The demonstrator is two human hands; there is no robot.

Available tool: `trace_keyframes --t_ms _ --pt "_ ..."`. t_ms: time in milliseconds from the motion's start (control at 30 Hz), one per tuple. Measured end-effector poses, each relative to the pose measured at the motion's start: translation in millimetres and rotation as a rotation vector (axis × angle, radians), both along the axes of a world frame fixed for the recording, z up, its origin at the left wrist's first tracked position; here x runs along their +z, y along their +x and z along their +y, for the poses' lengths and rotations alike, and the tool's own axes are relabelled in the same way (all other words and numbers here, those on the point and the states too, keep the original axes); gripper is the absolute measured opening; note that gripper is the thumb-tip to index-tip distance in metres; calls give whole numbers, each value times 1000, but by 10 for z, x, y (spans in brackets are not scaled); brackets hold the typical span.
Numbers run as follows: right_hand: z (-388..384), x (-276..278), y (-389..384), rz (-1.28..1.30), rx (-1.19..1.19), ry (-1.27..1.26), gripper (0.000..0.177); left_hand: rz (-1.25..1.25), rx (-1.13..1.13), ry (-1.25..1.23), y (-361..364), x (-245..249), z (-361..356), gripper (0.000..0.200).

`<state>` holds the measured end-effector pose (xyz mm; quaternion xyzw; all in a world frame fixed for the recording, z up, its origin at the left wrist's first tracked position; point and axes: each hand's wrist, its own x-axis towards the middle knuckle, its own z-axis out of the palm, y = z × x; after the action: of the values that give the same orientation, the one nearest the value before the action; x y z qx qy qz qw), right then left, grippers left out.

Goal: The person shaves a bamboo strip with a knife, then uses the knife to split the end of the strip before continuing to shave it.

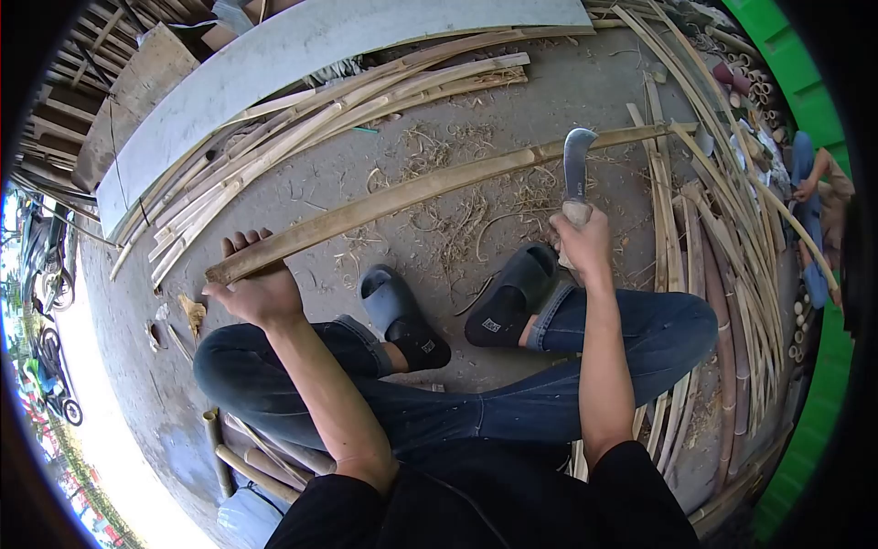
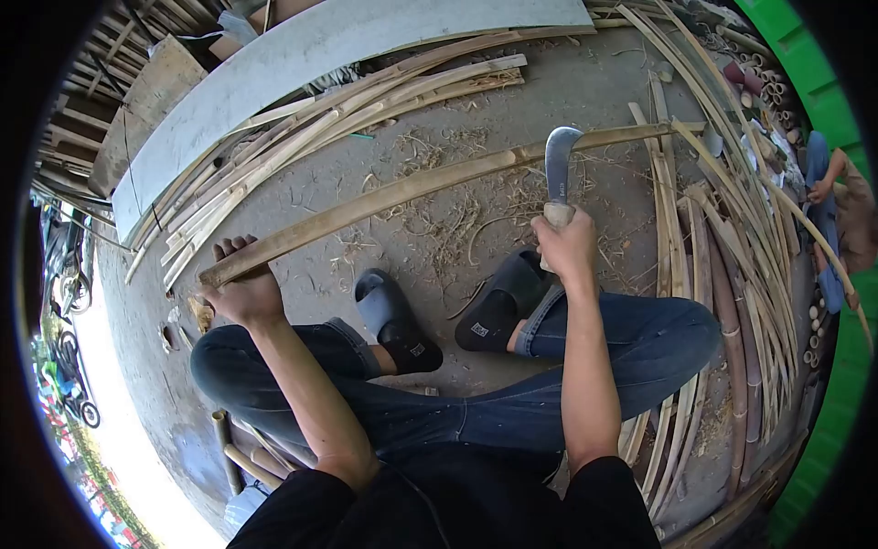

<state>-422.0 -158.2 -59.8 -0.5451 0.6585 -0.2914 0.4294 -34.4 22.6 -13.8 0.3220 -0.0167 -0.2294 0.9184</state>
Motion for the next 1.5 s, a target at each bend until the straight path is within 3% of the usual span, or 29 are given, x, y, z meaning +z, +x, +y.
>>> trace_keyframes --t_ms 33,133,200,300,400,500,600,700,767,967,1033,1067,1100,1167,1200,1300,1333,1400,1500 --pt "-32 51 -37 2 -15 -6 22 13 -23 -73 6 -18 -21 79" --pt "-166 222 -164 62 33 -41 31 -3 152 25 53 -147 -1 80" --pt "-335 252 -262 340 194 -186 46 -7 163 18 35 -159 3 80" --pt "-543 242 -492 504 351 -266 59 7 272 74 11 -62 -22 78" --pt "-583 265 -421 503 241 -105 64 -6 298 106 -3 -50 -23 79" --pt "-173 -14 -141 519 369 -116 65 -22 295 106 60 -126 22 80" --pt "-116 45 -139 528 504 -39 65 28 333 125 64 -202 21 81" --pt "-396 94 -139 449 303 27 67 -17 284 89 87 -214 35 81" --pt "-172 -128 -100 562 342 -156 61 16 320 90 110 -199 20 80" --pt "-399 147 -183 524 371 87 67 -1 307 51 107 -165 104 81" --pt "-192 -155 -190 584 361 -210 54 -58 274 52 239 -198 216 82" --pt "-243 -193 -271 545 416 -238 45 -41 308 59 241 -166 266 81" --pt "-346 -136 -283 542 423 -233 45 -43 313 66 187 -131 231 81" --pt "-569 33 -223 392 362 87 43 -20 313 6 65 -115 71 78" --pt "-537 -110 -177 361 322 29 45 -18 372 110 1 -115 -6 78" --pt "-279 -229 -217 467 447 -22 46 -18 320 49 242 -176 290 80" --pt "-375 -171 -253 457 447 -9 47 -48 275 -14 197 -118 277 81" --pt "-588 -39 -223 374 385 138 46 -31 325 92 26 -120 34 80" --pt "-315 -67 -108 420 378 55 43 17 357 161 60 -227 39 81"
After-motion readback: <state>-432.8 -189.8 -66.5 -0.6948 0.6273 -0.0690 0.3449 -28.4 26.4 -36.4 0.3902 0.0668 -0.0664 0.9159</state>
